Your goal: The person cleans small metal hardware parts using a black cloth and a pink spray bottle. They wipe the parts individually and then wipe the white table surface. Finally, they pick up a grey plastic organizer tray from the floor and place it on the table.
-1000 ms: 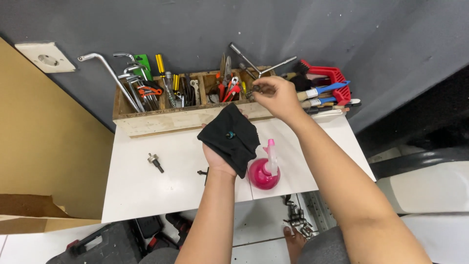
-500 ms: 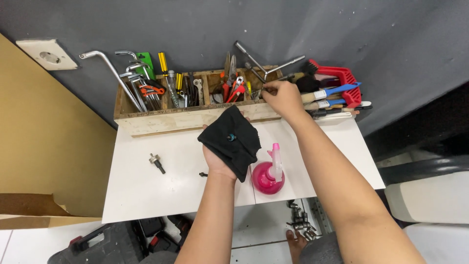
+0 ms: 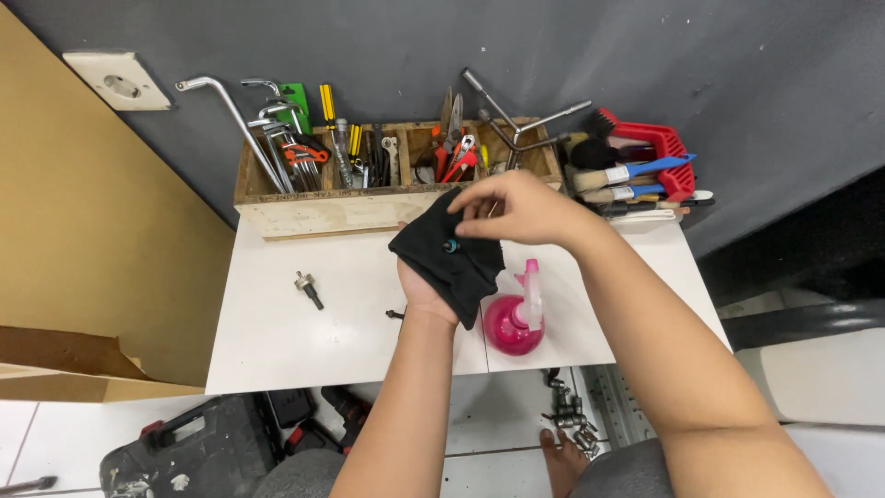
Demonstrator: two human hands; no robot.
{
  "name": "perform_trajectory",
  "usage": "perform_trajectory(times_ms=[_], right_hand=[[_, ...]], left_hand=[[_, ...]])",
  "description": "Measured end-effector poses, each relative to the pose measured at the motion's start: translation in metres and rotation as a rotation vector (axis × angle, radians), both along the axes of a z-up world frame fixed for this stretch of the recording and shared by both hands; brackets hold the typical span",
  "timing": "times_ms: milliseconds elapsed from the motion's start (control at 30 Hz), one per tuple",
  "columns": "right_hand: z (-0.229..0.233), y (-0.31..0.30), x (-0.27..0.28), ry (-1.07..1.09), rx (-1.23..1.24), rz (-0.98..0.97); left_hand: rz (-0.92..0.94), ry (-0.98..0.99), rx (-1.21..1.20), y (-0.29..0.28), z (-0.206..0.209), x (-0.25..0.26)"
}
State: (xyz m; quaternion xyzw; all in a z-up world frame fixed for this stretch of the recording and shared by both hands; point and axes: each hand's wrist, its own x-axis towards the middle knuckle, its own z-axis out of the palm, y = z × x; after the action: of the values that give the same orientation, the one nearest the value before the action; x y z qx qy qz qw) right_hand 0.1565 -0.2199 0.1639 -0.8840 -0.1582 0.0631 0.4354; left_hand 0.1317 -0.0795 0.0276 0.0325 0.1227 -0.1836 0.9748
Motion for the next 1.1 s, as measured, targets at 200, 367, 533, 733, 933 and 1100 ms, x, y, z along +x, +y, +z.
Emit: perform_trajectory(times_ms=[200,367,533,733,933,1100], right_hand=[[-0.015,0.009,-0.005,0.014,-0.138,0.174],[-0.016,0.008,-0.006,-0.013,-0.181,0.184],[-0.023,-0.003,0.002,0.024,0.139,-0.014],[-0.064,-0.052,0.044,-0.200,0.054,-0.347],[-0.098,-0.073,0.067,-0.271,-0.080,-0.510],[-0.096,-0.069,0.068,-0.237,-0.094,-0.539]], left_hand=[[-0.015,0.011,0.011,-0.004,0.004,0.001],[-0.016,0.020,0.007,-0.004,0.003,0.001],[-0.029,0.029,0.013,-0.002,0.000,0.001],[-0.036,0.036,0.015,-0.005,-0.007,0.003],[-0.053,0.051,0.021,-0.003,-0.017,0.002],[-0.045,0.066,0.026,-0.001,-0.020,0.003]])
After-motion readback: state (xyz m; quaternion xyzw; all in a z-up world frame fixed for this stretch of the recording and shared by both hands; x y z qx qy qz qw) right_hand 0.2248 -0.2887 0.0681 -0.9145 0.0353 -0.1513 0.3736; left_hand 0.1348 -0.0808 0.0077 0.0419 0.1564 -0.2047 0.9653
